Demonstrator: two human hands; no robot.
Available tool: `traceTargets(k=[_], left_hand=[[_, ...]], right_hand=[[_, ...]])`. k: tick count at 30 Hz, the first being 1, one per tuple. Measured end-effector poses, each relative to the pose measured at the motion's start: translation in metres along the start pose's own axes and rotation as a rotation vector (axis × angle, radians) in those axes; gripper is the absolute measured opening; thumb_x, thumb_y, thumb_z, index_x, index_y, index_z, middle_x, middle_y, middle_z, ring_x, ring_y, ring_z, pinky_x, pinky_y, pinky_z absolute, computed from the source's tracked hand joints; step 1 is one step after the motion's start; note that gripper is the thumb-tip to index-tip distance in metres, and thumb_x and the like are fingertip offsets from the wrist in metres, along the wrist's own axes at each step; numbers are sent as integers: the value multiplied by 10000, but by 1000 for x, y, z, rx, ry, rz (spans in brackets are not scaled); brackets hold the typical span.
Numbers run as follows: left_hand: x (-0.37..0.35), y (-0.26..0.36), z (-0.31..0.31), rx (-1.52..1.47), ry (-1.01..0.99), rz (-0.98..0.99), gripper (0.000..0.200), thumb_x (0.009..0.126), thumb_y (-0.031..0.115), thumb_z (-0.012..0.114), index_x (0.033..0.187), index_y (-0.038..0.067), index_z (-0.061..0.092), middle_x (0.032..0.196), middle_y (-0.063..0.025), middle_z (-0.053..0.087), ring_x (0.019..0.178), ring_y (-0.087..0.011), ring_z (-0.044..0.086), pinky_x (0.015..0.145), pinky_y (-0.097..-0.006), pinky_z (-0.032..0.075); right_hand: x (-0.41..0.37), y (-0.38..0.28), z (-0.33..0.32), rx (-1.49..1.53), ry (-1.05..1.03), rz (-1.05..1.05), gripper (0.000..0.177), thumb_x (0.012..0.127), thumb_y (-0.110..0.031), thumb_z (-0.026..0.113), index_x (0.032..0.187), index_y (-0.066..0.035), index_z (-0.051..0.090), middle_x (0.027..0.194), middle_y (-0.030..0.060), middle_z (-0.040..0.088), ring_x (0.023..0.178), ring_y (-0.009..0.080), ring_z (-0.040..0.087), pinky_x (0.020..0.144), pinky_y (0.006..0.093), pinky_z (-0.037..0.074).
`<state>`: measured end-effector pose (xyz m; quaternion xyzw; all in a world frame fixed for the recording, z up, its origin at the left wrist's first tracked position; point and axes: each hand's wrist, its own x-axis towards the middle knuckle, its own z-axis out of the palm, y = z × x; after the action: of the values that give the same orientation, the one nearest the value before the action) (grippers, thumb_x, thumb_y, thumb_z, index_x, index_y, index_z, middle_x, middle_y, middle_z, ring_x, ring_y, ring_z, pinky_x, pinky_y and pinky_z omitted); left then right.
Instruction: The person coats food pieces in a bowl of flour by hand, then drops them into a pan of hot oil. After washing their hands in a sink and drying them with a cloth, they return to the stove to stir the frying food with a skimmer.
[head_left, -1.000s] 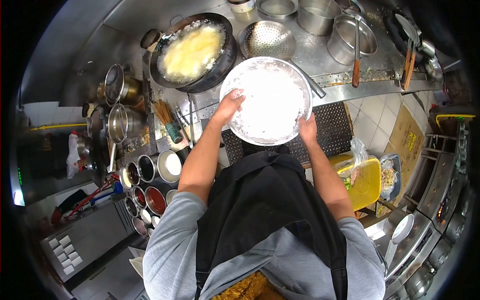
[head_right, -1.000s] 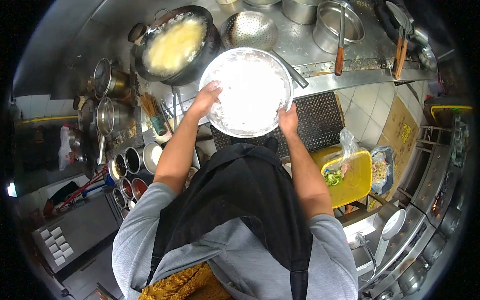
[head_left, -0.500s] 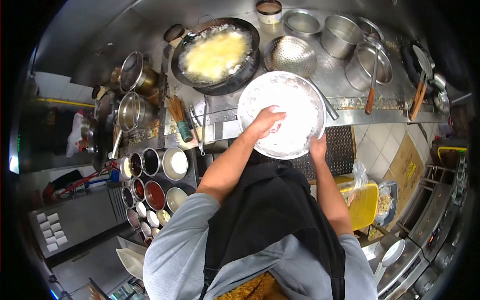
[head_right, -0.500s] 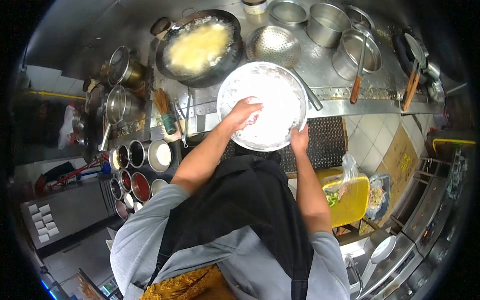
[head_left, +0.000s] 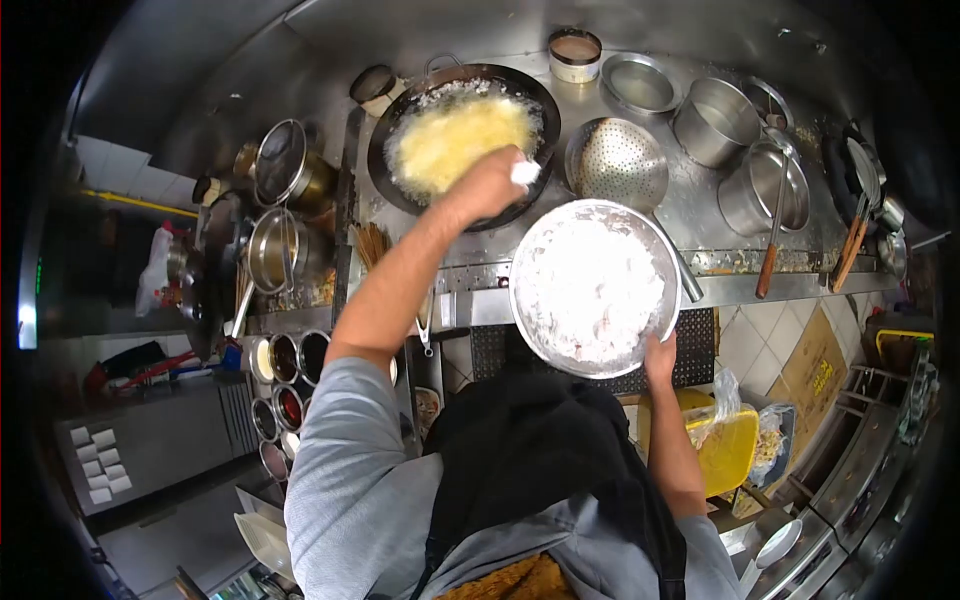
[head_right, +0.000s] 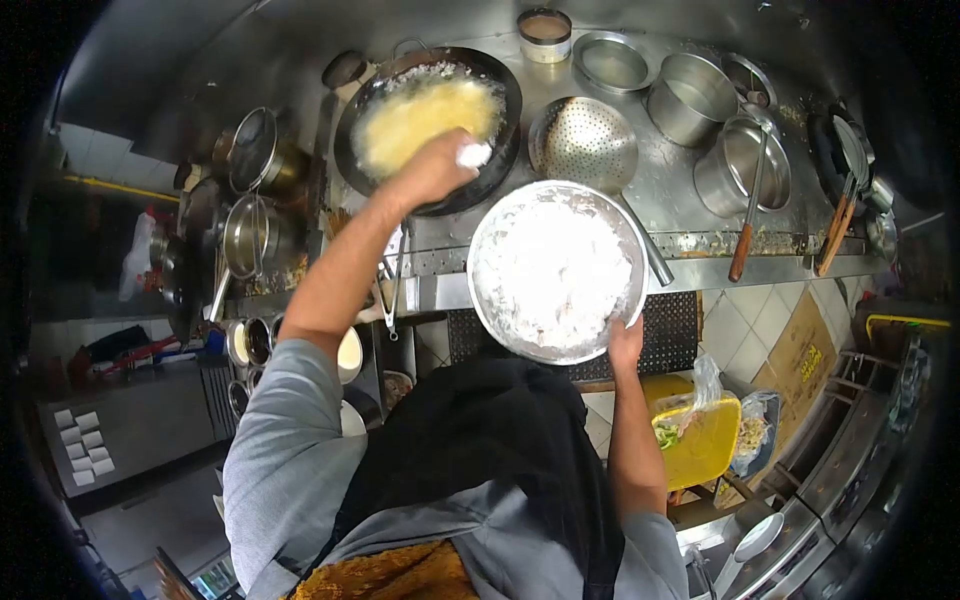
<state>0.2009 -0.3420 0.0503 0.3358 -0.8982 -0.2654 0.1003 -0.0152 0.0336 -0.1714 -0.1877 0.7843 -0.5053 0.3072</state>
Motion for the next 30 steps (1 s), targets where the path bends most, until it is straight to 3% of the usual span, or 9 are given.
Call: traceTargets(k=[9,12,17,19,22,24,26,28,30], left_hand=[[128,-187,-21,698,297,-15,211,815,108,534,966,99,680,989,-146,663,939,-316,635,828,-443,513],[123,-166,-41,817,475,40,199,811,132,559,970,104,676,916,-84,630,878,-288,601,741,-438,486],[52,-33,-56,613,585,290,161,776,136,635,922,90,684,867,-105,655,849,-305,618,719,-440,489],[20,12,-30,340,544,338,131,803,149,626,892,68,678,847,-137,661,818,-329,627,712,-440,499],[-16,66,39,-6,177,14,183,872,190,608,954,47,687,953,-162,678,897,-354,638,801,-403,512],[-17,68,109,-37,26,25,186,847,168,611,979,58,682,970,-175,672,888,-357,638,790,-396,510],[-7,65,188,-79,-50,-158,270,828,208,571,1058,96,659,1007,-188,658,983,-349,613,878,-436,482],[1,67,229,42,-124,-263,339,841,177,543,1153,48,571,1168,-186,584,1103,-378,548,901,-467,482],[5,67,247,109,-236,-375,328,840,153,521,1144,34,560,1144,-193,583,1101,-381,545,884,-478,487]], right_hand=[[-8,-7,0,-3,35,42,434,829,-98,521,1235,53,491,1108,188,619,1009,260,591,903,343,446],[-9,-16,-3,-107,28,64,421,832,-108,509,1225,43,506,1098,197,631,1021,294,606,912,355,444],[-8,-8,1,-1,35,21,416,827,-75,504,1223,51,495,1102,188,631,1023,294,604,920,348,441],[-7,-14,0,9,26,26,417,821,-53,503,1224,53,493,1111,195,630,1029,302,606,922,348,441],[-4,-9,0,-24,24,-14,421,821,-58,505,1226,56,491,1111,199,630,1037,301,606,926,354,441],[-4,-13,-1,-42,14,-10,433,816,-62,508,1231,58,489,1133,210,622,1062,307,599,939,362,437],[-2,-3,0,-30,22,-39,445,810,-67,506,1236,59,486,1159,218,610,1081,319,589,954,368,429],[-2,-3,0,-1,1,-53,461,808,-74,501,1249,59,478,1179,225,601,1097,326,580,962,370,425],[0,2,-2,-4,-10,-52,478,807,-83,502,1261,63,468,1176,226,602,1096,328,581,961,371,425]])
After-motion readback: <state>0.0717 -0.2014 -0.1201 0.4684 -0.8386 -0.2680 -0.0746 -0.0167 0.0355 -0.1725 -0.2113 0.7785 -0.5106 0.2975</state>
